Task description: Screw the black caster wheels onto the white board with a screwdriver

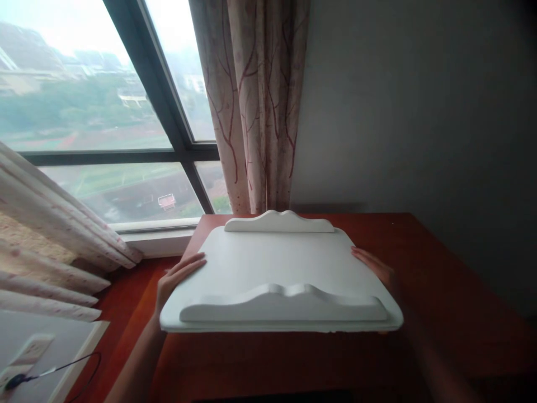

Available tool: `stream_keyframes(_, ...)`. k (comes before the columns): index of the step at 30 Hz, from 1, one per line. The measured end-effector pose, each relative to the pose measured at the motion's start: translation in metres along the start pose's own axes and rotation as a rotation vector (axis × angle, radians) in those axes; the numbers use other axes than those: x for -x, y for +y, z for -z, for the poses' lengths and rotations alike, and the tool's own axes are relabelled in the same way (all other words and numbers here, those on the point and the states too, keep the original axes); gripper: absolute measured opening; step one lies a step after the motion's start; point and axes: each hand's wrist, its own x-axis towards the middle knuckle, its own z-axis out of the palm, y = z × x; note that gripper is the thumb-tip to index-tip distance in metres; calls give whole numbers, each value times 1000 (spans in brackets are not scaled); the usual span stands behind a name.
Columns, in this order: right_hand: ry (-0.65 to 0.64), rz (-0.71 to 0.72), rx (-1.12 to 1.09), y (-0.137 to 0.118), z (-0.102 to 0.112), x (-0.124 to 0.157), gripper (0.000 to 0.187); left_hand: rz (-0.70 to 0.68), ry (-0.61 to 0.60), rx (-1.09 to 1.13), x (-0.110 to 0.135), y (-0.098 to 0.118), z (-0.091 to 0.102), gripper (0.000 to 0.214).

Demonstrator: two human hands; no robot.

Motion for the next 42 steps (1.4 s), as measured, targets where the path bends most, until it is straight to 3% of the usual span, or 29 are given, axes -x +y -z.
stream_keyframes(6,-35,-13,-44,16,-16,1,42,7,79,13,4,-9,-13,38)
stream_keyframes(13,-73,-63,-1,13,-16,-22,47,176,98,75,2,-5,-23,48)
stream_keyframes(17,-93,-70,30,16,-18,-25,47,174,135,36,4,-4,-29,50)
stream_keyframes(24,-73,-88,131,20,-16,-16,52,131,37,-68,7,-17,-21,50)
stream_keyframes(26,3,-151,203,19,-11,-10,50,168,61,-54,7,-19,-18,50)
stream_keyframes(29,95,-334,291,20,-4,11,46,355,160,57,14,-15,-15,57)
stream_keyframes(33,26,-528,212,22,-2,52,50,599,251,394,32,2,-14,64)
stream_keyframes(37,-37,-567,165,21,-9,80,44,659,228,466,43,14,-13,65)
stream_keyframes(42,-96,-585,120,16,-10,80,36,682,183,457,43,15,-18,78)
